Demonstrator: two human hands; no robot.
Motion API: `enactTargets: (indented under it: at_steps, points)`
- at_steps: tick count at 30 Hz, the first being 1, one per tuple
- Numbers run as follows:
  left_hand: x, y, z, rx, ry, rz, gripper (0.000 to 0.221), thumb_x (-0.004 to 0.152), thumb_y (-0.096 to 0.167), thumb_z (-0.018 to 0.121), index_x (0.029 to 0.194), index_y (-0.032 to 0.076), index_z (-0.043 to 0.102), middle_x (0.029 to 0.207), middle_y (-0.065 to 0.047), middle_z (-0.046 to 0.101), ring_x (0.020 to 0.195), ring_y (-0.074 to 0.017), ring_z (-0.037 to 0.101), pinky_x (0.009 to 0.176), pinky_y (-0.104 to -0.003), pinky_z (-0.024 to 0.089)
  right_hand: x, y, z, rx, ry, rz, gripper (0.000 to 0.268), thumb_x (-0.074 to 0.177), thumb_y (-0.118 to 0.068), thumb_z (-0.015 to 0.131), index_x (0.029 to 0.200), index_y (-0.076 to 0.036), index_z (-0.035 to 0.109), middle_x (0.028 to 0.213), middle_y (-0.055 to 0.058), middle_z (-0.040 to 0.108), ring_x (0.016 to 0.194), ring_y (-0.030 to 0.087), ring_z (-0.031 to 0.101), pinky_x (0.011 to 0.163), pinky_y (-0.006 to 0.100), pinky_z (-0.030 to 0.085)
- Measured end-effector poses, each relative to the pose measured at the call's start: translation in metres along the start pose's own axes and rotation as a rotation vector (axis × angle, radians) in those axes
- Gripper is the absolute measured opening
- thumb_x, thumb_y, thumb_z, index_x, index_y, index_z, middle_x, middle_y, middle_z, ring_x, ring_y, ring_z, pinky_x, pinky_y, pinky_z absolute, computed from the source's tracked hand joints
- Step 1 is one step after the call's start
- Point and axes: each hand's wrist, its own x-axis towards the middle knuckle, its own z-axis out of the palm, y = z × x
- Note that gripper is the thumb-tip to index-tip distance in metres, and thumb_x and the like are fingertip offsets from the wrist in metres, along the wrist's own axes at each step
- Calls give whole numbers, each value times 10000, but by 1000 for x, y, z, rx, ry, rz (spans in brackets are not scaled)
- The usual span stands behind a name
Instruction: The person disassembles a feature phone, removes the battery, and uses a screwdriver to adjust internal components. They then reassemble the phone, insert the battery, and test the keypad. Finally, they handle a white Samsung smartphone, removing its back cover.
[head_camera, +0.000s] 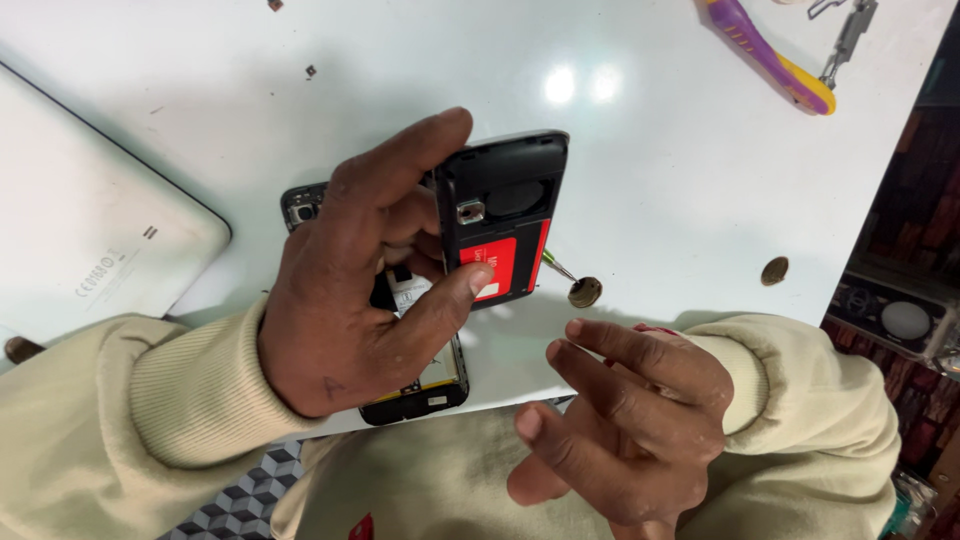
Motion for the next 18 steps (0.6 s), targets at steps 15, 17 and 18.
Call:
enactTargets:
  at_steps: [15,17,18]
  points:
    - [-2,7,-6,-22,-4,-132,735,980,-38,598,1565,8,156,925,-121,729,927,-180,808,854,-299,678,-1,30,-6,17,-249,134,178,837,7,789,973,1,674,933,142,697,710,198,662,564,305,525]
    - [-4,7,-6,-19,-3,-119,735,1003,-34,591,1589,17,150,900,-107,729,912,-164,813,857,-284,681,3,32,-3,-35,-145,175,249,763,30,812,943,5,640,877,149,666,683,212,641,555,321,550]
    - [-5,6,-6,-19,-2,-81,723,1031,-35,586,1600,21,143,939,-104,738,927,-157,812,862,-274,677,6,34,-4,-34,-197,253,269,756,42,812,950,5,631,900,168,675,710,240,653,592,343,548]
